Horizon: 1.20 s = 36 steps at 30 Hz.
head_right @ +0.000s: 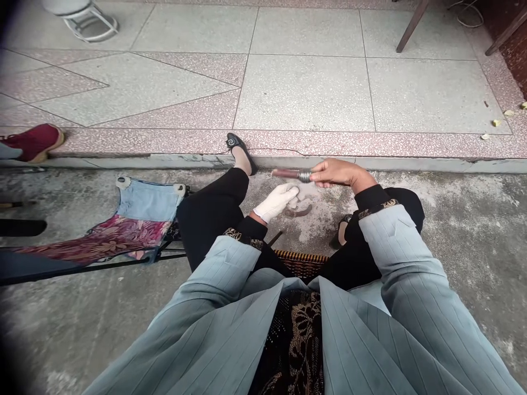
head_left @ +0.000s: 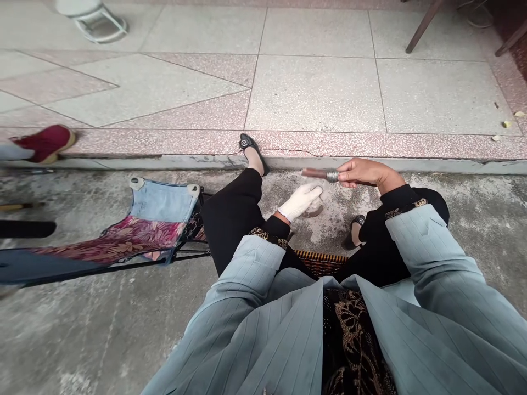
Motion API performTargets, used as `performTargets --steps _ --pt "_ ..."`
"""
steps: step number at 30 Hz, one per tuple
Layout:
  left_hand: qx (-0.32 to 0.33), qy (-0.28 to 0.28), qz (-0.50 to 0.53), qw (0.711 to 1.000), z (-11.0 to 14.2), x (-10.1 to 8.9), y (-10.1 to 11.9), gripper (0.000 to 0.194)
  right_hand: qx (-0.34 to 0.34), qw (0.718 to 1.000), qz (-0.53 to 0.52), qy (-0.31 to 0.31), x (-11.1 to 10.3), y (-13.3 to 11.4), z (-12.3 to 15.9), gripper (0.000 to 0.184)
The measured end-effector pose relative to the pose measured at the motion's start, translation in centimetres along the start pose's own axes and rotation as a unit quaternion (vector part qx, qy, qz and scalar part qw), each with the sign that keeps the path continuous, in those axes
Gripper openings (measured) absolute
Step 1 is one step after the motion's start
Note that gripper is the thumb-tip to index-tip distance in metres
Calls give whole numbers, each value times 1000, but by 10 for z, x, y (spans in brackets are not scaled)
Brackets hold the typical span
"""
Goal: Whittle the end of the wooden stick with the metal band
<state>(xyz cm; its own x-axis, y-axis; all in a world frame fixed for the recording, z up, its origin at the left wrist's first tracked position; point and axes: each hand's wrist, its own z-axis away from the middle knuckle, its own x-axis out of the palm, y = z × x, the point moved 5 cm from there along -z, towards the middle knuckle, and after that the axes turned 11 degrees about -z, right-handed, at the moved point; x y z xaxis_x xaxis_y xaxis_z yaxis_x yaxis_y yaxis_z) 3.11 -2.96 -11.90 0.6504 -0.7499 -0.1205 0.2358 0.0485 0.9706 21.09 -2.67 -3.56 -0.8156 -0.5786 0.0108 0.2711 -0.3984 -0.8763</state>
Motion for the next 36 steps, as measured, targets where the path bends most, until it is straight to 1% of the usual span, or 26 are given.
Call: performTargets --steps 2,4,5,7,8,10,11,13,15,16,18,20,21,22,23,24,26,27,29,30,32,34,36 --pt "9 -24 -12 1000 1 7 4 40 -13 995 -31 93 -9 2 -3 38" --pt "6 -48 -47 998 1 14 4 39 -6 987 -25 156 -15 8 -9 36" --pt "-2 -55 -70 996 1 17 4 38 5 983 -5 185 -18 11 -12 34" --pt "-14 -64 -119 991 1 21 2 38 45 968 83 234 -23 16 -17 32" --pt "-14 -68 -145 987 2 22 2 38 70 954 144 254 -26 17 -19 32" --pt "4 -69 -190 979 2 23 4 37 119 918 264 271 -28 18 -21 35" --pt "16 -68 -209 975 3 22 6 37 138 902 311 267 -28 18 -22 37" --pt "32 -56 -235 970 4 18 11 35 168 881 373 239 -25 20 -24 38" --pt "33 -38 -238 970 5 11 15 36 204 879 394 175 -20 26 -23 36" --pt "31 -30 -231 972 6 7 17 37 219 888 384 126 -16 30 -23 34" --pt "25 -17 -208 978 7 -1 18 39 237 918 320 -8 -4 39 -20 34" --pt "18 -7 -181 983 8 -6 17 40 223 937 225 -146 11 42 -15 40" --pt "15 -2 -168 986 8 -7 15 41 204 941 183 -197 17 40 -13 43" --pt "14 3 -154 988 7 -8 14 42 181 944 151 -230 21 37 -11 46" --pt "16 10 -139 990 6 -8 12 43 155 949 127 -242 22 33 -10 47" --pt "20 18 -122 992 5 -9 10 43 126 956 109 -240 21 29 -9 47" --pt "28 36 -85 995 3 -9 6 42 74 972 85 -209 16 21 -9 42" --pt "27 46 -68 996 2 -8 4 42 52 979 73 -182 12 17 -9 39" --pt "11 57 -48 997 1 -6 -1 42 12 991 41 -124 6 11 -8 35" --pt "0 53 -46 998 1 -4 -3 42 -6 995 17 -97 4 8 -7 34" --pt "-12 27 -44 999 1 4 -6 41 -29 997 -44 -49 4 5 -7 36" --pt "-4 -11 -40 999 1 12 -5 42 -32 995 -90 -2 4 5 -9 38" --pt "10 -29 -50 998 1 17 -3 42 -12 995 -76 66 1 8 -13 36"
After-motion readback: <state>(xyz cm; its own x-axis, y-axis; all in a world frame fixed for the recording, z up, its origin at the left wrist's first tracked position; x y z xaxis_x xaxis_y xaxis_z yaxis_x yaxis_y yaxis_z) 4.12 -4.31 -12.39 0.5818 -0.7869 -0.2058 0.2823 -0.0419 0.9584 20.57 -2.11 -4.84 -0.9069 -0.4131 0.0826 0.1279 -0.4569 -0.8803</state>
